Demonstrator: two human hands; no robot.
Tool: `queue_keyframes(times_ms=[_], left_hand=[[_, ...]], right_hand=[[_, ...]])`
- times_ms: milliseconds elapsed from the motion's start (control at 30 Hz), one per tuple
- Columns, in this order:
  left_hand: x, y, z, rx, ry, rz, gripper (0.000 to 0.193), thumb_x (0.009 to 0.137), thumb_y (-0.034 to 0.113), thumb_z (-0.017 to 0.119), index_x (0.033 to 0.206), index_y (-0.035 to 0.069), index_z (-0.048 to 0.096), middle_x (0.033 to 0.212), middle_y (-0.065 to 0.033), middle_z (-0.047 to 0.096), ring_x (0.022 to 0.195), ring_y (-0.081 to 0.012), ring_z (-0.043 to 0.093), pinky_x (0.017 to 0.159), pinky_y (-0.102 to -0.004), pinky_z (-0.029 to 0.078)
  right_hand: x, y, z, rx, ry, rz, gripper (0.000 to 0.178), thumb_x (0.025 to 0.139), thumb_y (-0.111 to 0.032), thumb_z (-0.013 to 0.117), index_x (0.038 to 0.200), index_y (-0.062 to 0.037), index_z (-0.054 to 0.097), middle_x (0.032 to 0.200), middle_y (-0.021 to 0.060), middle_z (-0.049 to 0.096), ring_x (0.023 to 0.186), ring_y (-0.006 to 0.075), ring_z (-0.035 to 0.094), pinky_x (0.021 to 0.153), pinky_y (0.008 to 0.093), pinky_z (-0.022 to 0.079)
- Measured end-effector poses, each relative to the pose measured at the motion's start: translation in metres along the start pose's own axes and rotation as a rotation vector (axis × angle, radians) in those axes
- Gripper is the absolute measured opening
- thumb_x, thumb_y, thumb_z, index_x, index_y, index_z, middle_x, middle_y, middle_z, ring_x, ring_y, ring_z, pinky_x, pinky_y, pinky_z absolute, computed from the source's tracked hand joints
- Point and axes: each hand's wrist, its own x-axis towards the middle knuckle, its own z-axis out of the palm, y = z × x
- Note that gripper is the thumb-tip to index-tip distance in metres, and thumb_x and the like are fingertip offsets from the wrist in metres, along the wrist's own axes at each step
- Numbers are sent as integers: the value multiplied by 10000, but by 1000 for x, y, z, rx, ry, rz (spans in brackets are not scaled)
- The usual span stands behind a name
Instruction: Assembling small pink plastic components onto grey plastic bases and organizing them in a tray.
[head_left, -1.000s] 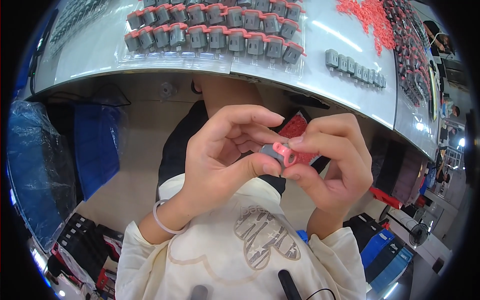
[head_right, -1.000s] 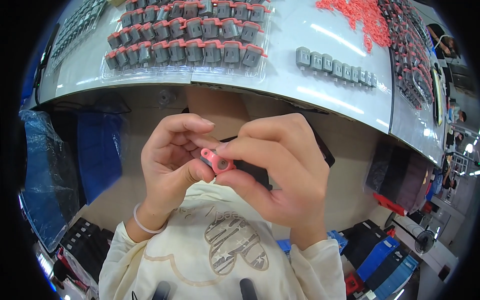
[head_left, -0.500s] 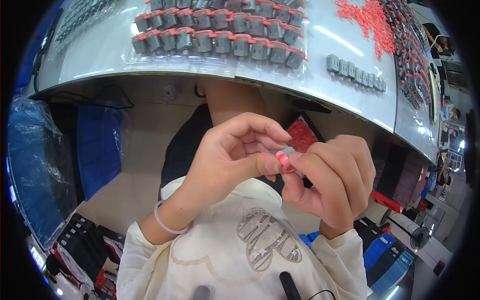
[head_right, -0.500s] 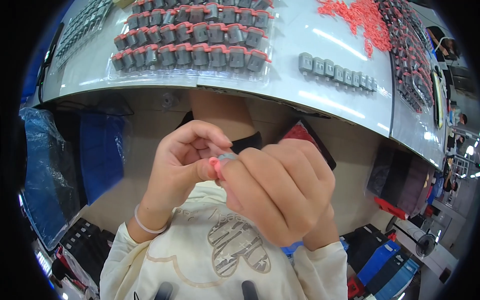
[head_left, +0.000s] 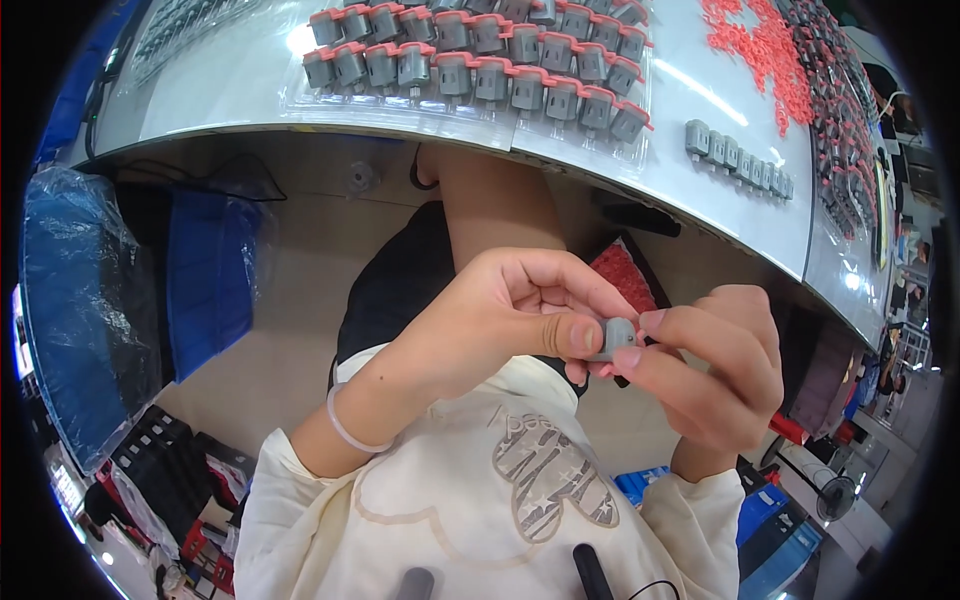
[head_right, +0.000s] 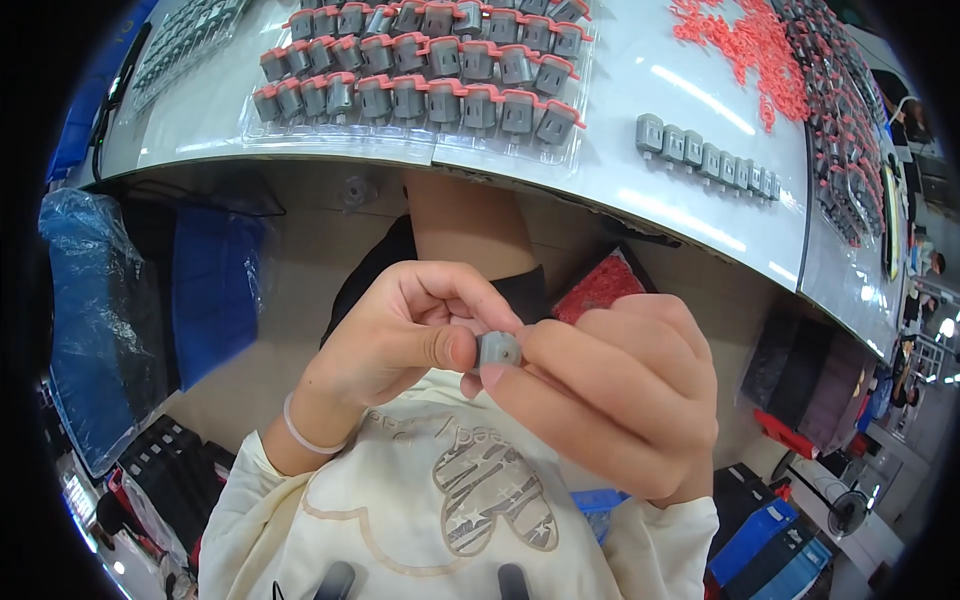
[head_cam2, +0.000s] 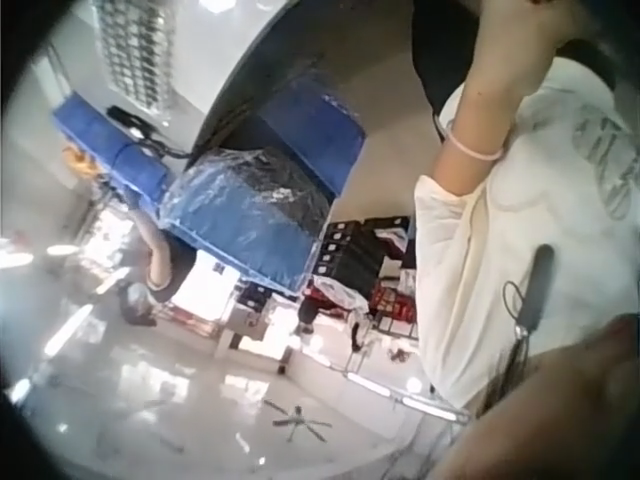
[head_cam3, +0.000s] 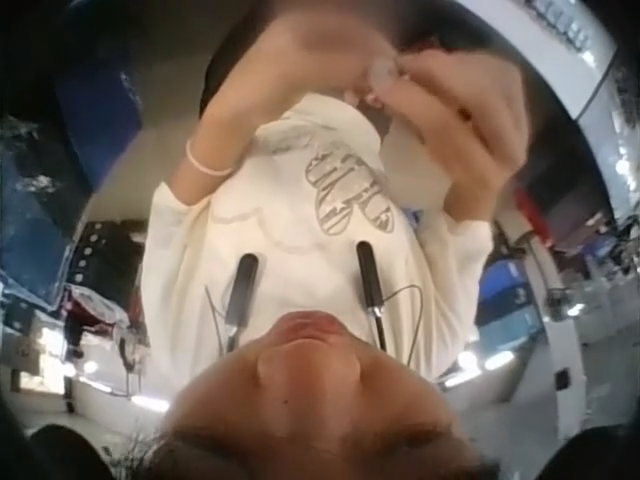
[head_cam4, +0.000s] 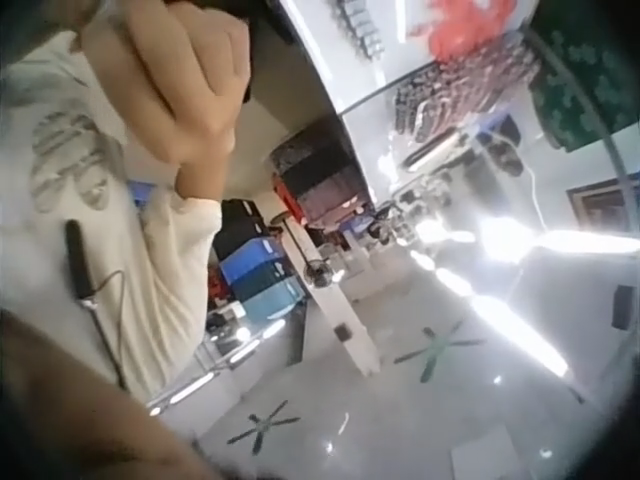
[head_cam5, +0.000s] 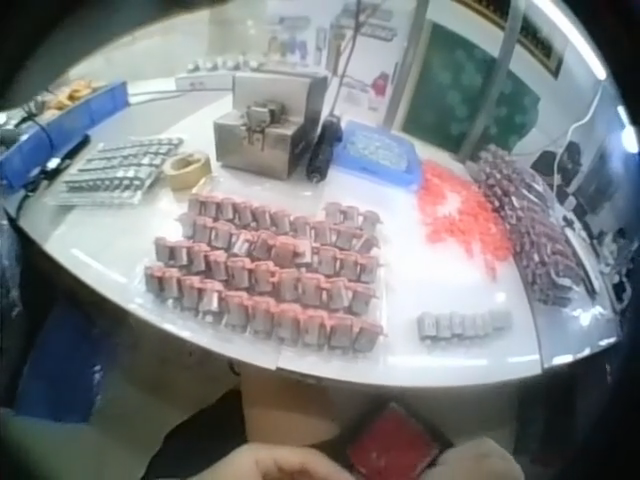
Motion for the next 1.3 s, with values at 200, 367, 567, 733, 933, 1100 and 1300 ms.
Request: queue_keyframes(times_ms=[200,367,567,733,933,1100,1300], left_hand=[[-2,-8,-1,-118,-71,-14,283,853,121,669,1071,-43,593,928,-122,662,785,-180,656,692,-254,537],[-6,7,-16,152,194,160,453,804,316,718,1061,-17,551,920,-156,650,727,-187,636,569,-234,502],[-17,20,-42,129,185,302,329,885,221,637,1112,-6,565,1001,-152,640,814,-191,641,668,-245,521],[-22,11,-44,156,235,334,363,867,263,655,1101,1,565,983,-143,634,797,-196,634,648,-243,508],[-22,14,-38,150,273,314,329,876,247,644,1084,5,566,963,-120,621,810,-193,621,649,-238,501],[-23,11,-35,175,302,345,310,884,209,635,1101,-1,564,989,-113,620,841,-184,612,688,-235,497],[-28,5,-40,304,388,269,350,839,235,690,1075,1,581,1000,-103,598,873,-184,594,737,-247,483]], right_hand=[[-25,12,47,298,399,158,148,855,-61,599,998,-23,596,944,149,579,776,229,576,667,331,477],[-123,35,133,293,207,899,301,892,-40,492,1189,2,513,1219,171,505,1117,290,510,966,347,397],[-157,30,163,441,68,948,467,851,-72,563,1303,-33,453,1358,181,430,1276,327,399,1071,374,293],[-119,41,82,169,109,794,296,814,-22,584,1107,22,594,1112,169,602,1041,271,583,905,334,445],[-73,51,-22,135,259,520,154,839,27,533,956,62,627,882,130,646,833,183,615,766,274,474],[-47,93,-54,-66,301,625,125,864,-4,552,938,51,637,869,80,640,807,142,593,761,251,451],[-32,149,-79,-130,204,665,154,883,-70,567,996,-6,650,933,39,647,857,95,570,797,231,431]])
